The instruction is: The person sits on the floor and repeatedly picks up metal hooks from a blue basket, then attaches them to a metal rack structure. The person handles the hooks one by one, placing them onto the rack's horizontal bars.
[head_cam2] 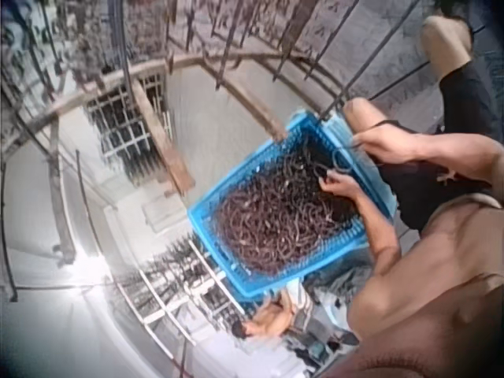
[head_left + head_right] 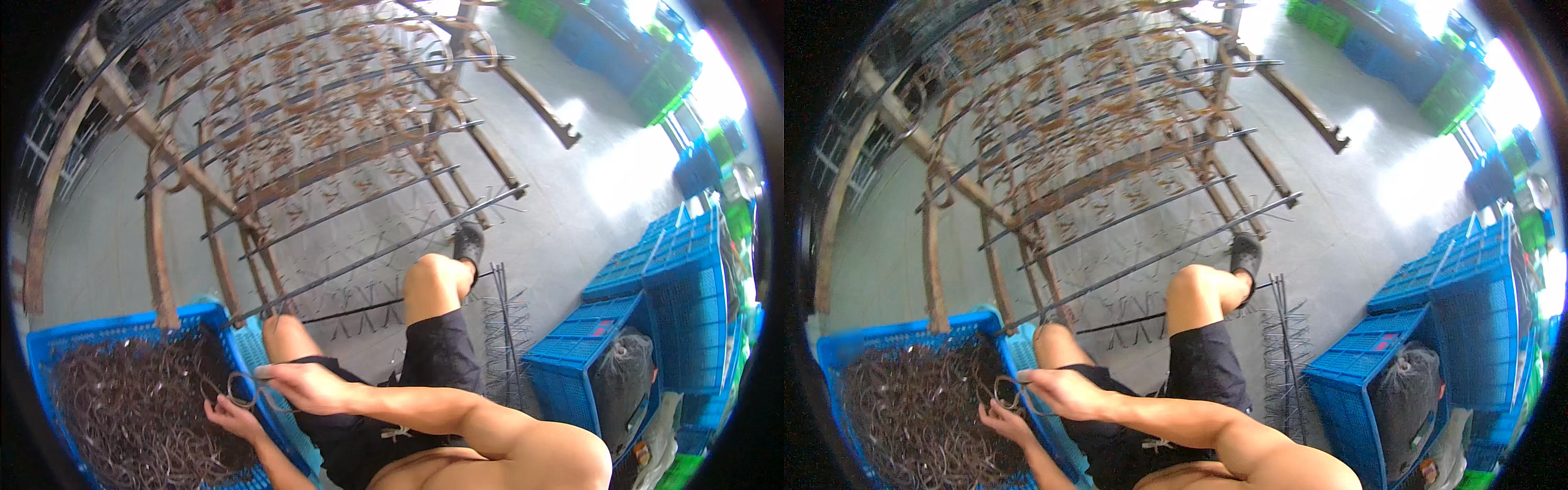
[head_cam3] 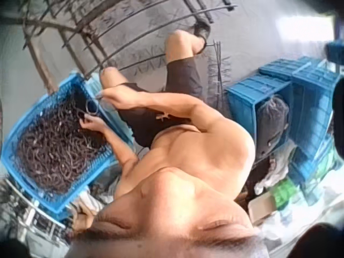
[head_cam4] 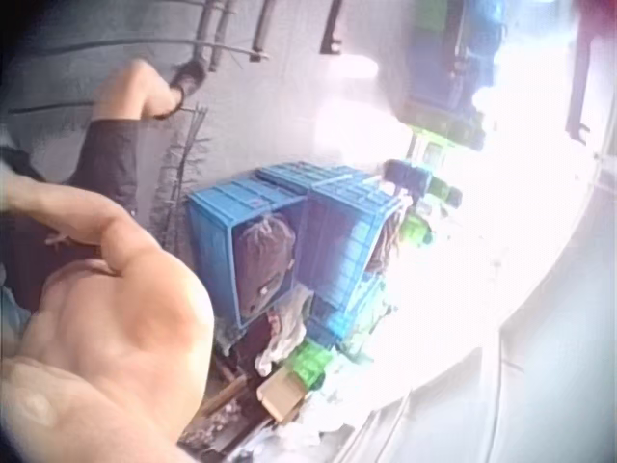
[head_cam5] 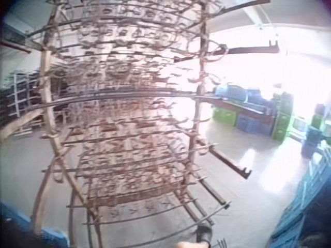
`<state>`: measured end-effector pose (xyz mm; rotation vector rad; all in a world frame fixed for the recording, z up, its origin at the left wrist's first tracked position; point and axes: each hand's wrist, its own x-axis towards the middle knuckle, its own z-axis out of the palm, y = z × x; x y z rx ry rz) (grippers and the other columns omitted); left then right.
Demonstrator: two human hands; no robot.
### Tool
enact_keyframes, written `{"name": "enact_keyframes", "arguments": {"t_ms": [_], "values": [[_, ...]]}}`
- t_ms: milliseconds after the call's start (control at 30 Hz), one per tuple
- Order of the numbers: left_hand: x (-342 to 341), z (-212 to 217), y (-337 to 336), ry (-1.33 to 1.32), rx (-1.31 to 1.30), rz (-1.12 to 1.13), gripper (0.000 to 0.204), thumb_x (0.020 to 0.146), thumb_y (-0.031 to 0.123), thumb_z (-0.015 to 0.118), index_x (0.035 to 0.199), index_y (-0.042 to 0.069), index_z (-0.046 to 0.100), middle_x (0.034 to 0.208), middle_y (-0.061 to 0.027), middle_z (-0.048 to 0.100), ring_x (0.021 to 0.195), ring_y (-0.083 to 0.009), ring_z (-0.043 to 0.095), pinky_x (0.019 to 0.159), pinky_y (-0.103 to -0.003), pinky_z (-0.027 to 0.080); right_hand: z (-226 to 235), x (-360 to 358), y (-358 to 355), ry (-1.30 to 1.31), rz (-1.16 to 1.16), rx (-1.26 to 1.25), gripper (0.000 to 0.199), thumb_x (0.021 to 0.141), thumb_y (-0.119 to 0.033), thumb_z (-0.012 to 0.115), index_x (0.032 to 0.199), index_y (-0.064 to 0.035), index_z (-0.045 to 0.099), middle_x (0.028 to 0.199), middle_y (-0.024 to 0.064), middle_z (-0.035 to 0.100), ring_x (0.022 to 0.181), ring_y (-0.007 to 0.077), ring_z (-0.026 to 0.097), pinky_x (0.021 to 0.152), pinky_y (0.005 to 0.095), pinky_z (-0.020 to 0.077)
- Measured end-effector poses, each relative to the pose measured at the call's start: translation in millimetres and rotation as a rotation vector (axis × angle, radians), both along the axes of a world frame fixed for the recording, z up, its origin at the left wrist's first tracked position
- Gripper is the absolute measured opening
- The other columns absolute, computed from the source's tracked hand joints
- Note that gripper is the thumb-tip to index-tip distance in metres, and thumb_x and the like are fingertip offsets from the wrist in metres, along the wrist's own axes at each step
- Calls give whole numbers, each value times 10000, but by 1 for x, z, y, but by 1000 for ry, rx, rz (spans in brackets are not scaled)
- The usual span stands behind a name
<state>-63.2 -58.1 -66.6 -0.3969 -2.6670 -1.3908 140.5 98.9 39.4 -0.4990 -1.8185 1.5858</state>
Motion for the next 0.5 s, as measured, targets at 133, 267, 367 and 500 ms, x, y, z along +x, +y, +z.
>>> {"name": "enact_keyframes", "arguments": {"t_ms": [133, 267, 367, 500], "values": [[-21, -34, -21, -17, 115, 104, 459, 863, 210, 568, 1231, -6, 397, 956, -174, 551, 791, -239, 543, 645, -334, 464, 0, 140, 76, 403, -886, -319, 134, 855, -106, 474, 800, -19, 559, 681, 77, 537, 640, 193, 515, 545, 299, 403], [-23, -41, -18, -144, 82, 302, 426, 817, 260, 541, 1108, -40, 464, 968, -171, 520, 758, -248, 514, 650, -352, 451, 2, 270, 175, 585, -1360, -90, 123, 928, -123, 456, 859, -44, 520, 559, -18, 391, 420, 58, 346, 357, 208, 244], [-3, -8, 10, -190, 37, 307, 433, 829, 225, 496, 1182, -13, 416, 1013, -185, 501, 828, -271, 519, 688, -377, 438, -41, 313, 211, 628, -1372, -260, 126, 924, -161, 502, 937, -49, 557, 566, -21, 401, 409, 56, 346, 344, 209, 242], [-39, -21, -6, 291, -19, 120, 345, 906, 50, 406, 1241, -23, 378, 1141, -235, 475, 941, -327, 550, 802, -393, 445, -57, 305, 226, 696, -1227, -501, 143, 915, -184, 528, 965, -53, 558, 583, -20, 400, 432, 68, 336, 359, 207, 246]]}}
